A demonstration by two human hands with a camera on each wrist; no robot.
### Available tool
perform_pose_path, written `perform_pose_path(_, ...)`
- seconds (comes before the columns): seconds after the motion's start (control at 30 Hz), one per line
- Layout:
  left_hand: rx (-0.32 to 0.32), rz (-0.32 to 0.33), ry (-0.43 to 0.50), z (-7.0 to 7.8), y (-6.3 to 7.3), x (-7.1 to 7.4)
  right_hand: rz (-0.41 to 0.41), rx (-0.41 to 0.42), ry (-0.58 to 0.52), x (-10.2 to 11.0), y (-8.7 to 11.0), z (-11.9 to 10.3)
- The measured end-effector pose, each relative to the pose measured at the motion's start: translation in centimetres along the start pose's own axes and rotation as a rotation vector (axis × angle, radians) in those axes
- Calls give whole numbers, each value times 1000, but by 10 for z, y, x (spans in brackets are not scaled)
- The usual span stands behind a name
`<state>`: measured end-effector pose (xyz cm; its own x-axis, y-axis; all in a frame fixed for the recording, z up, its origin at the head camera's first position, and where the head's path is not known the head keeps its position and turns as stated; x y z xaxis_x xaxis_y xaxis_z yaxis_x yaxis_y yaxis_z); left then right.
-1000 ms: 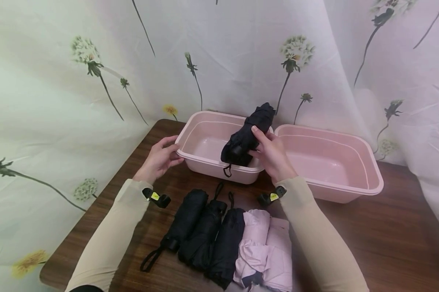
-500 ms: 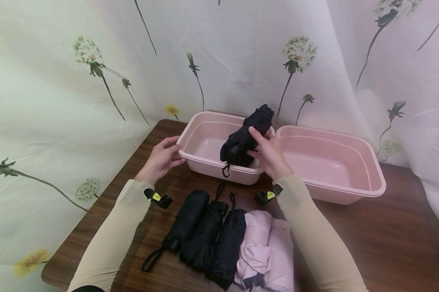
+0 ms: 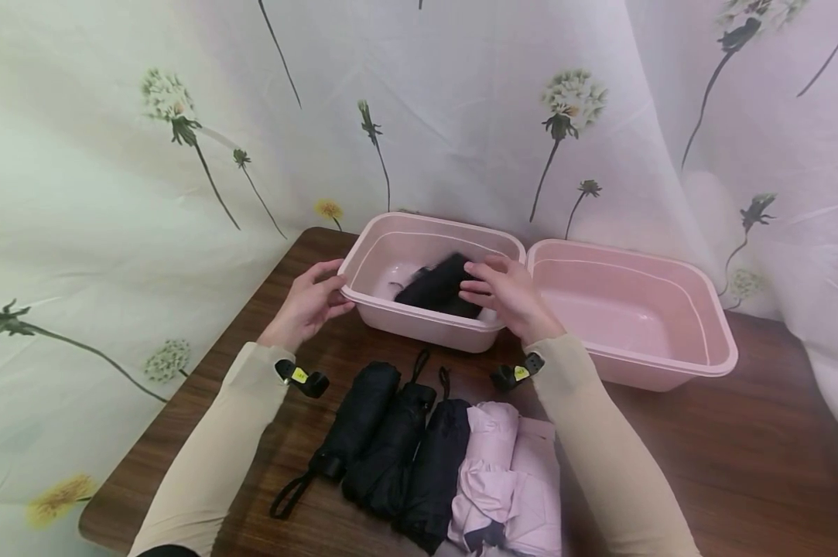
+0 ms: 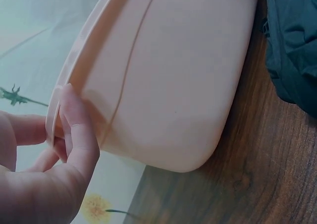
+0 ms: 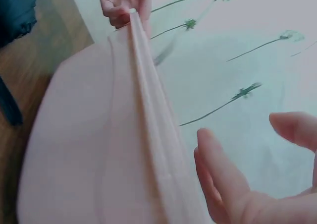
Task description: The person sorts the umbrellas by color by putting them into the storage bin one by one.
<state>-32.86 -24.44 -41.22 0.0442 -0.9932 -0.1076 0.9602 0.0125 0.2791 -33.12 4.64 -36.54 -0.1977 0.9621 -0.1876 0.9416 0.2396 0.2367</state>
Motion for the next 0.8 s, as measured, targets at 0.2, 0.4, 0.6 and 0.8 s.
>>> perform_pose_path(0.2,-4,12,-30,0,-3,1,-2,73,89,7,18,-15)
perform_pose_path(0.4,-2,17,-42,0,-4,1,-7,127,199,20,34,-24)
perform_pose_path(0.6,0,16,-38,-1,-4,1,8,202,234,29,50,-39)
perform_pose_path(0.8,5,14,-18,-2,-4,1,71,277,335,40,74,-57)
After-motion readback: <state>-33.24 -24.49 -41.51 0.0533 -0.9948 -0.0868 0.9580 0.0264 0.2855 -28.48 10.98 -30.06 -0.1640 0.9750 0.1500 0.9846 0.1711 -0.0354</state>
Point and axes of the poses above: each hand's wrist, its own y-axis away from the middle knuckle, its own x-axis out of the back of the hand, z = x × y, the point moved 9 cm from there along -y, towards the middle knuckle, and after that the axes turned 1 degree about y, right-handed, at the moved point
